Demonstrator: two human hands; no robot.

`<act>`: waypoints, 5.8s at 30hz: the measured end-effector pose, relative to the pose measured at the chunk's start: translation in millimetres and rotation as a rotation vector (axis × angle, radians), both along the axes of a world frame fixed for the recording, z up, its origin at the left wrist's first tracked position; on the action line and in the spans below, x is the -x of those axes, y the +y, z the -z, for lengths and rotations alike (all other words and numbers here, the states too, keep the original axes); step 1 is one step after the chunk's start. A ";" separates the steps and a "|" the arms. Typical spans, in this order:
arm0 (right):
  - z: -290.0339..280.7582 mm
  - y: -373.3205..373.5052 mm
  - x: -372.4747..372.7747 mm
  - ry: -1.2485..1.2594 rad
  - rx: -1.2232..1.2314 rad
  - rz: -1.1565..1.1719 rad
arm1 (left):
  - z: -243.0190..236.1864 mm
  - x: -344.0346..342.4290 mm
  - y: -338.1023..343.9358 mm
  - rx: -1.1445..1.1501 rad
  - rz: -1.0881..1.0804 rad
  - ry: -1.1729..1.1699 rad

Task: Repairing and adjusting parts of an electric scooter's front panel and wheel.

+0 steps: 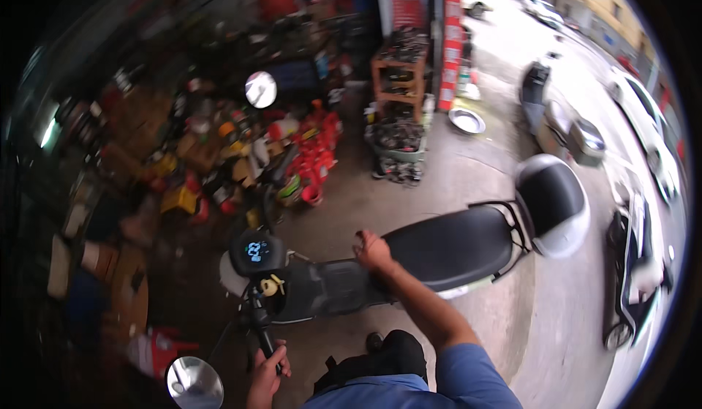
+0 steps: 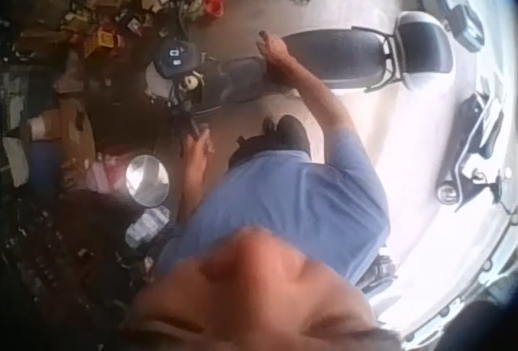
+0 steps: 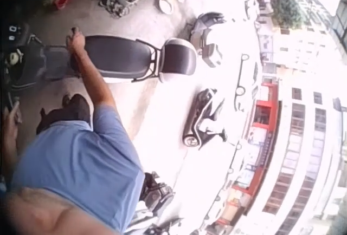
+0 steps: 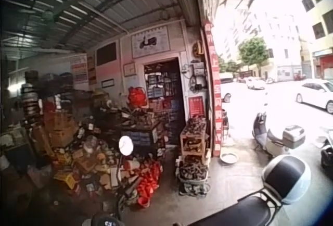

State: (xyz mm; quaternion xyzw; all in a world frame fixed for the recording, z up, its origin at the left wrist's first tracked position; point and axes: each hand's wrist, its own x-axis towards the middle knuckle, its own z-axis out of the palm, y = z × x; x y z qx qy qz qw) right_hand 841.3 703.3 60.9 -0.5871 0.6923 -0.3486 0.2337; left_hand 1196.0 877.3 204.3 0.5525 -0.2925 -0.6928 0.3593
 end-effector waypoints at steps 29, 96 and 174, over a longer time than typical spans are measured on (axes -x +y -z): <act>-118.0 -343.2 -42.4 0.708 0.506 -0.976 | -21.6 31.4 -25.8 -0.137 -0.274 -1.477; -128.5 -358.0 -59.5 0.660 0.565 -1.022 | -13.6 62.3 -26.6 -0.108 -0.431 -1.621; -126.9 -360.2 -64.0 0.629 0.556 -1.069 | -19.0 66.9 -23.3 -0.150 -0.379 -1.625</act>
